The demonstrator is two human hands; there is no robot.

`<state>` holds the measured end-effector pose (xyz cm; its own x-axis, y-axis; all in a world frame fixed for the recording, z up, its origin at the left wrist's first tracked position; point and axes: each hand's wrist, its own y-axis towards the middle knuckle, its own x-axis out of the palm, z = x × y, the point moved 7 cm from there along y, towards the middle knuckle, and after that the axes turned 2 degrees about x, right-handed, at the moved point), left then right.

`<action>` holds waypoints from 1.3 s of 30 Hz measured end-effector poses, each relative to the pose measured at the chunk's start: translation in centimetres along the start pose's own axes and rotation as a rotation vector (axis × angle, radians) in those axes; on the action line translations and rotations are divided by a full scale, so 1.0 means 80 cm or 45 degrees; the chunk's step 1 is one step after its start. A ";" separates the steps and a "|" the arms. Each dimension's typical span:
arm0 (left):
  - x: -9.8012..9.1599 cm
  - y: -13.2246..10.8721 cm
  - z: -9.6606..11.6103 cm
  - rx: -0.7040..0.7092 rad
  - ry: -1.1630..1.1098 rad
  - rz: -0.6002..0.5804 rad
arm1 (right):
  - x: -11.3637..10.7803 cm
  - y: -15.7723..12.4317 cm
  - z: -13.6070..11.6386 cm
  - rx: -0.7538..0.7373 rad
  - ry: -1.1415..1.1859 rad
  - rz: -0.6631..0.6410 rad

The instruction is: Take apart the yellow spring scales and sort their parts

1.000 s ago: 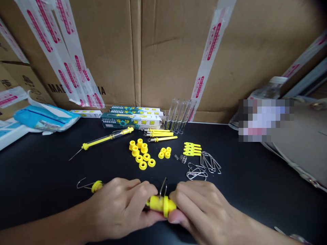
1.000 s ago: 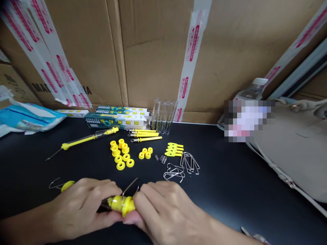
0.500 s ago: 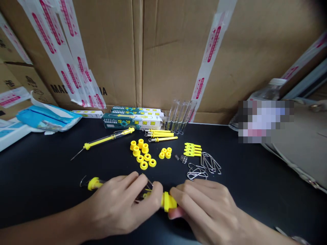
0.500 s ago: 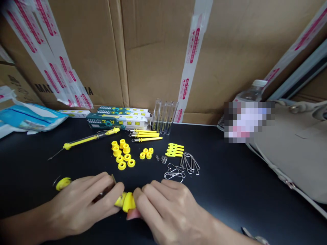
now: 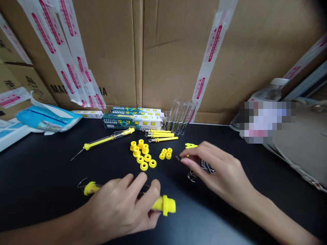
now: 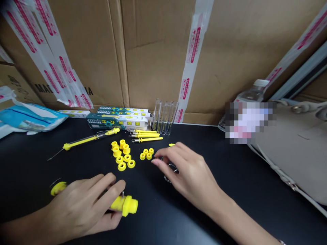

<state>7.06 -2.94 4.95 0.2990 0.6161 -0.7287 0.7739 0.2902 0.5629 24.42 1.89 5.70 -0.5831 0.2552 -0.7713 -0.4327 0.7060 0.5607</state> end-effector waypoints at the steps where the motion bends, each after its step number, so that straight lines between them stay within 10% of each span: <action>1: 0.000 0.000 0.000 -0.004 -0.008 -0.004 | 0.002 0.001 0.013 0.061 -0.091 -0.001; 10: 0.003 -0.001 -0.002 -0.016 -0.062 -0.041 | 0.037 0.001 0.040 0.124 -0.270 -0.137; 21: 0.009 -0.004 -0.001 -0.034 -0.096 -0.080 | -0.005 0.006 0.066 0.441 0.072 -0.213; 39: 0.012 -0.006 -0.002 -0.031 -0.109 -0.093 | 0.010 -0.002 0.085 0.466 0.139 -0.433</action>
<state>6.92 -2.40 4.07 0.2897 0.5283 -0.7981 0.7820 0.3501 0.5156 28.70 6.46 2.90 -0.5281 -0.0863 -0.8448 -0.3529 0.9272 0.1259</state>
